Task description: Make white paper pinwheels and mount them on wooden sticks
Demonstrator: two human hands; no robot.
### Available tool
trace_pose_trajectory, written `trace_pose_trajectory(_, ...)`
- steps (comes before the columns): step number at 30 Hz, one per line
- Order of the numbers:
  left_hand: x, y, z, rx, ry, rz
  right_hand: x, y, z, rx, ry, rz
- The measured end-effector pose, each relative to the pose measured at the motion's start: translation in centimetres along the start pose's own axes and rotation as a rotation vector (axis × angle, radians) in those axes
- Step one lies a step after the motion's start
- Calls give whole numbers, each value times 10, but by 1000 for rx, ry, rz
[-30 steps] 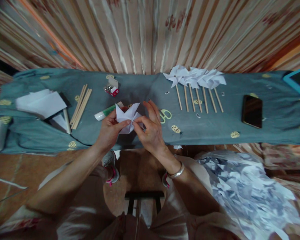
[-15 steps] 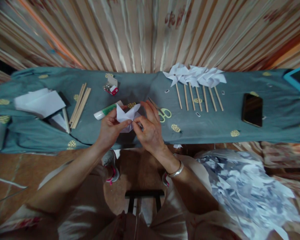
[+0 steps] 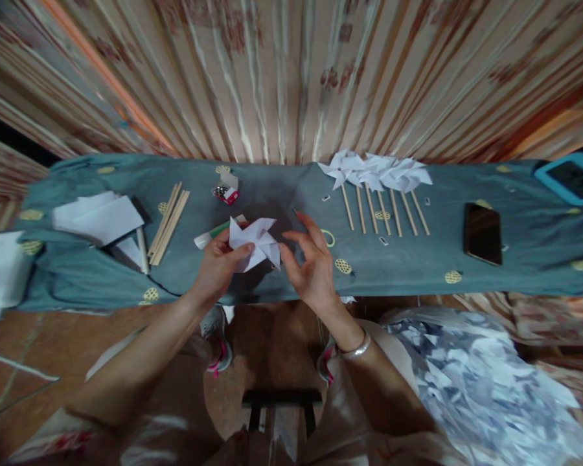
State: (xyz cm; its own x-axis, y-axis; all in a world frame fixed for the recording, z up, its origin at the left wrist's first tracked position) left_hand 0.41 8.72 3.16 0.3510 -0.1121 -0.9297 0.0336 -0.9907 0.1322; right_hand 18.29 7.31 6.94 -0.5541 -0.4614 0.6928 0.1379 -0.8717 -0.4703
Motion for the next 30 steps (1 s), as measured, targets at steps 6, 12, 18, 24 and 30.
trace_pose_trajectory(6, -2, -2, 12, -67, 97, 54, -25, 0, -8, 7, -89, -139)
trace_pose_trajectory(12, -11, -2, 31, -116, 95, 45, -32, -1, -27, 37, -148, -221)
trace_pose_trajectory(18, -19, -4, 55, -166, 101, 30, -26, -16, -40, 44, -135, -239)
trace_pose_trajectory(24, -42, -9, 84, -261, 128, -75, -2, -62, -66, 160, -33, -52)
trace_pose_trajectory(30, -67, -14, 113, -348, 153, -201, 17, -132, -124, 321, 236, 127)
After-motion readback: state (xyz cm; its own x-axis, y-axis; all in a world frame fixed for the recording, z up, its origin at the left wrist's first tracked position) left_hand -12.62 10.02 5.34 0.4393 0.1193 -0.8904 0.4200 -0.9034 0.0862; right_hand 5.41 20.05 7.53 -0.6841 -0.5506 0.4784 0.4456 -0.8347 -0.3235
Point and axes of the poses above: each hand's wrist, its own y-axis away from the middle knuckle, its own z-axis out of the back of the hand, x = y × z, the point moved 6 cm from there along -y, towards the middle knuckle, and after that the axes turned 6 degrees about x, right-handed, at the moved point
